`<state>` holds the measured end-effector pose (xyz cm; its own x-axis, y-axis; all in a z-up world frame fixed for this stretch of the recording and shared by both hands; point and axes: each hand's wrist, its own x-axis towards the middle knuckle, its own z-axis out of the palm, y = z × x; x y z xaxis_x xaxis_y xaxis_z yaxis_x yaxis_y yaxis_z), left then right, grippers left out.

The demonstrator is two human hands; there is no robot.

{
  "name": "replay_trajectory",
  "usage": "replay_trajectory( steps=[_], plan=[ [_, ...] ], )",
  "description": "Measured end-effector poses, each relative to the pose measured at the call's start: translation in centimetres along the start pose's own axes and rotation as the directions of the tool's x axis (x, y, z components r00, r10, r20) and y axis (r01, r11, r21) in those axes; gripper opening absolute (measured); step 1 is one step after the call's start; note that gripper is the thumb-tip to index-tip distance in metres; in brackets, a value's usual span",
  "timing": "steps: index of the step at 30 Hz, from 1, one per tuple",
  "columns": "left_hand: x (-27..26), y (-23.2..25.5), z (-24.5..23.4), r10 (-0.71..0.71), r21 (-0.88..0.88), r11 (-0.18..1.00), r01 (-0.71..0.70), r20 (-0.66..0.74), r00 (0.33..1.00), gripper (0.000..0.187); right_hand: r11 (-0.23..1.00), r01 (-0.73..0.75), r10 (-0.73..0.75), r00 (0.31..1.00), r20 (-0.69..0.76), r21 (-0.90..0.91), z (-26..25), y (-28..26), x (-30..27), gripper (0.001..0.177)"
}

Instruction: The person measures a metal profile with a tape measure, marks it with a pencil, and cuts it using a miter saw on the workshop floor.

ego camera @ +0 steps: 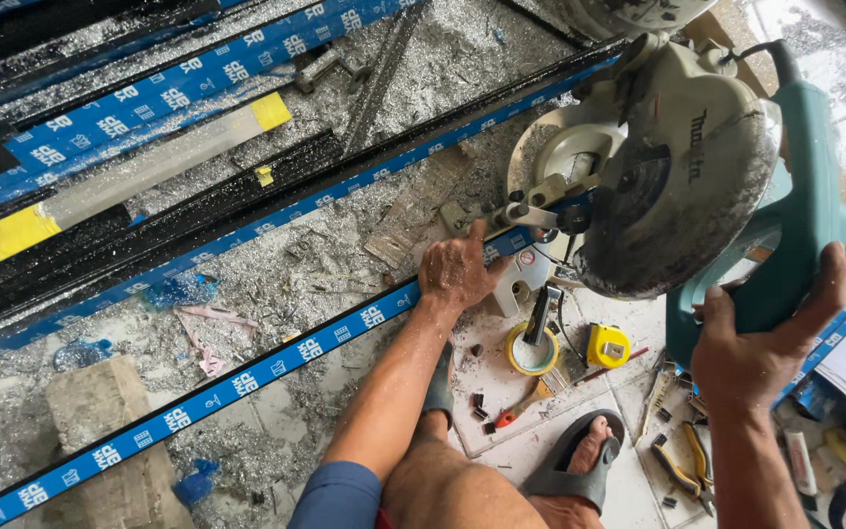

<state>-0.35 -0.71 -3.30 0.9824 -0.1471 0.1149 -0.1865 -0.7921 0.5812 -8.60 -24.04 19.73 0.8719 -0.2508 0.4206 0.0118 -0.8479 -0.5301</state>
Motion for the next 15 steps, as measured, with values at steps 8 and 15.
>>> replay_trajectory(
  steps=[8, 15],
  plan=[
    [0.3, 0.7, -1.5, -0.053, -0.002, 0.999, 0.054, 0.102, 0.993, 0.064, 1.000, 0.016, -0.015, 0.991, -0.135, 0.005, 3.3, 2.4, -3.3, 0.091],
    [0.6, 0.9, -2.1, -0.125, 0.025, 0.992, 0.123, 0.269, 0.955, 0.070, 0.997, -0.033, 0.045, 0.982, -0.185, 0.068, 6.9, 5.2, -6.4, 0.082]
  ],
)
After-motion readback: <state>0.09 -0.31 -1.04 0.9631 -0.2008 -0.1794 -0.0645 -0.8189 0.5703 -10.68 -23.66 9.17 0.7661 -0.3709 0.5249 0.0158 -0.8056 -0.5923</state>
